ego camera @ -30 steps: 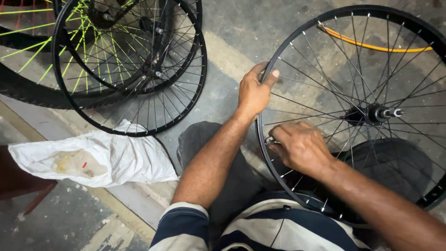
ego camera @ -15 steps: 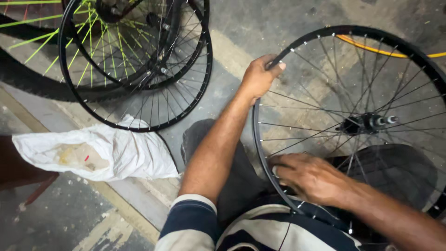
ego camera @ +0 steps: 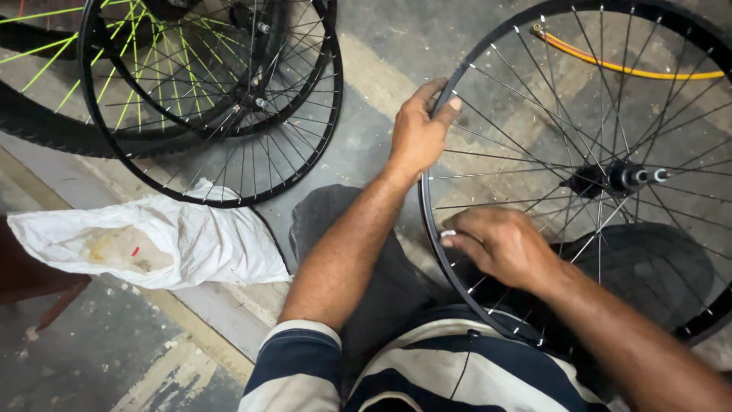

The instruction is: The person sits on the floor holding a bicycle wheel rim across their lap, threading spokes into the rim and seating spoke nipples by hand, working around the rim section by section while steadying the wheel with the other hand. Other completed wheels lie on the floor nearby.

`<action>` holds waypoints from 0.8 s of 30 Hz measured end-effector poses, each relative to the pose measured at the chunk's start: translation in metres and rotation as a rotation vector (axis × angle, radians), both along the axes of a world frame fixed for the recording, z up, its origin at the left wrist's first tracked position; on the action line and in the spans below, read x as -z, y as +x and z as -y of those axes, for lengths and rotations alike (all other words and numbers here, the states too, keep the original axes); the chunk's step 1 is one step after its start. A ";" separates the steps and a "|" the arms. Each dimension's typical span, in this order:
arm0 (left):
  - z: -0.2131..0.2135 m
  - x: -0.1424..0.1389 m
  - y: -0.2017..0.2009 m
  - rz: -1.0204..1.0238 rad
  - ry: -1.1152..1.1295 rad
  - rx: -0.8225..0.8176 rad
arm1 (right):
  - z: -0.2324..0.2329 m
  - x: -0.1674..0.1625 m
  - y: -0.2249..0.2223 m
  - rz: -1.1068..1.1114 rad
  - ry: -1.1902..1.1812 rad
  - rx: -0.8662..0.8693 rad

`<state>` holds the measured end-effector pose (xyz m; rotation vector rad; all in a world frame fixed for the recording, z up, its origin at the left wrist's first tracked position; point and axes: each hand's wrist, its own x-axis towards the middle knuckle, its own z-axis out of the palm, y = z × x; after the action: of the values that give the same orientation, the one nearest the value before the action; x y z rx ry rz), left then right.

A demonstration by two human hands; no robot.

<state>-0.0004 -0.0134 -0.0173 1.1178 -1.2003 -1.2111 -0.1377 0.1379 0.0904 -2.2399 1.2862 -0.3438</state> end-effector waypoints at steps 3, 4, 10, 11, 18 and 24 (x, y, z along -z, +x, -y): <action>-0.002 0.000 0.002 0.054 0.081 0.012 | 0.004 0.000 -0.003 0.167 0.063 -0.032; -0.002 0.000 0.003 0.059 0.037 0.002 | 0.004 -0.001 -0.005 0.181 0.049 -0.047; -0.002 -0.002 0.002 0.060 0.014 -0.006 | -0.004 0.006 0.004 -0.186 0.193 0.168; -0.003 -0.002 0.002 0.049 0.011 0.003 | -0.005 0.008 0.006 -0.280 0.158 0.173; -0.006 -0.010 0.007 0.137 -0.022 -0.036 | 0.005 -0.004 -0.005 0.289 0.319 0.033; -0.005 -0.015 0.004 0.177 0.069 -0.007 | -0.001 0.001 0.015 -0.530 0.256 0.193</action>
<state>0.0040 -0.0080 -0.0023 1.3017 -1.2938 -1.1745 -0.1227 0.1394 0.0897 -2.0581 1.7067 0.3591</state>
